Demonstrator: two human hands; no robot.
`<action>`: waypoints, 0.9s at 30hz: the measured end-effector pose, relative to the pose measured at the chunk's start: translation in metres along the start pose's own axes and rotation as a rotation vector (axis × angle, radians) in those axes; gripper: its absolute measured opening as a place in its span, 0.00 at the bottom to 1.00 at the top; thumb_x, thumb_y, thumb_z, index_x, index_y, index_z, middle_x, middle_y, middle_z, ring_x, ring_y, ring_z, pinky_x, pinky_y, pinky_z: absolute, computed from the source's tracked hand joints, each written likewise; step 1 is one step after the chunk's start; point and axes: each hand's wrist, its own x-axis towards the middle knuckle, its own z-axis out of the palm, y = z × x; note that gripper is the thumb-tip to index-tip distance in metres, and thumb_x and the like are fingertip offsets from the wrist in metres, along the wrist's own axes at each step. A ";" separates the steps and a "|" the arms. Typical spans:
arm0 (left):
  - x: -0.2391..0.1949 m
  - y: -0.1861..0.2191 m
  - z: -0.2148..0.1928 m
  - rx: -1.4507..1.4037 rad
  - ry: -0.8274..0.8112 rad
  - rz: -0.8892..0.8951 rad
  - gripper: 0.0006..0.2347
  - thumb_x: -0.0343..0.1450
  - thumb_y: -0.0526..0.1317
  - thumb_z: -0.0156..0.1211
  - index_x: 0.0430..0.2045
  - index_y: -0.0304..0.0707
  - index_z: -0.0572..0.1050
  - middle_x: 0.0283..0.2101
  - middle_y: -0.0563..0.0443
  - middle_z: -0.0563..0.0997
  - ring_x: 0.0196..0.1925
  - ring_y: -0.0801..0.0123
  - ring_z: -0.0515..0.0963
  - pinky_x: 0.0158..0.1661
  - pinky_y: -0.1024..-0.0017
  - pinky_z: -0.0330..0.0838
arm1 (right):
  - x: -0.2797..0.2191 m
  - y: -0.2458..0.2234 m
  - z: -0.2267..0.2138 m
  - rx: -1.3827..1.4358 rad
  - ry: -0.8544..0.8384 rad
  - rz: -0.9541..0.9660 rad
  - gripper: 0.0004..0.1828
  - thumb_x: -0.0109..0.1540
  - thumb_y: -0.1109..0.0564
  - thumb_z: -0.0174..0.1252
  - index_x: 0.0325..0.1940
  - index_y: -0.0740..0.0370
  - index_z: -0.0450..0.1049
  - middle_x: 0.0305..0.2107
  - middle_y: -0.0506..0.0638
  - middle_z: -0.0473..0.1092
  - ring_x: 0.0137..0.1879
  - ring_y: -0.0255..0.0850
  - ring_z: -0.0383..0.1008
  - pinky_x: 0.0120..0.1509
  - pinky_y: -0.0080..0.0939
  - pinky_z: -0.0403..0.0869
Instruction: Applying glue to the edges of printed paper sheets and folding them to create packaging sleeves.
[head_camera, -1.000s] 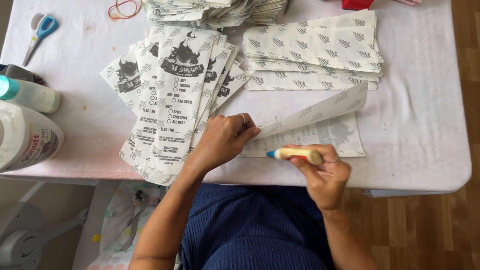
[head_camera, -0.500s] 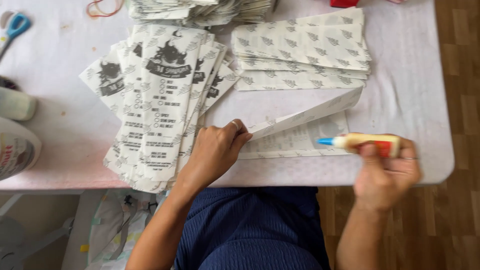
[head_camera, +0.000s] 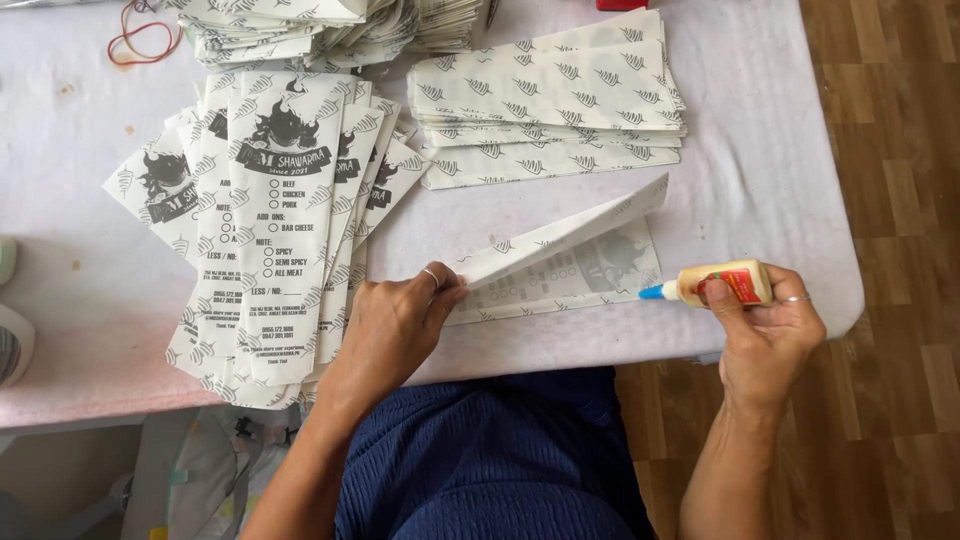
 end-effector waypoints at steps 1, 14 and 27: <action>-0.002 0.000 0.002 0.009 0.022 0.055 0.06 0.77 0.44 0.58 0.34 0.45 0.76 0.19 0.52 0.80 0.15 0.52 0.75 0.17 0.59 0.62 | 0.001 -0.001 0.002 0.006 -0.027 0.060 0.15 0.65 0.59 0.68 0.49 0.67 0.70 0.35 0.48 0.69 0.44 0.37 0.73 0.51 0.40 0.81; -0.034 0.014 0.027 0.049 0.222 0.274 0.09 0.71 0.27 0.55 0.40 0.34 0.80 0.56 0.36 0.79 0.60 0.42 0.78 0.45 0.54 0.80 | 0.049 -0.032 0.001 -0.978 -0.226 -0.795 0.15 0.71 0.64 0.66 0.62 0.71 0.84 0.60 0.69 0.66 0.58 0.63 0.65 0.58 0.61 0.73; -0.033 0.029 0.029 0.001 0.396 0.195 0.04 0.70 0.28 0.62 0.30 0.30 0.84 0.39 0.39 0.86 0.51 0.43 0.84 0.50 0.55 0.80 | 0.019 -0.032 0.040 -0.462 -0.649 -1.035 0.05 0.60 0.72 0.63 0.37 0.69 0.82 0.38 0.59 0.80 0.48 0.58 0.83 0.51 0.54 0.82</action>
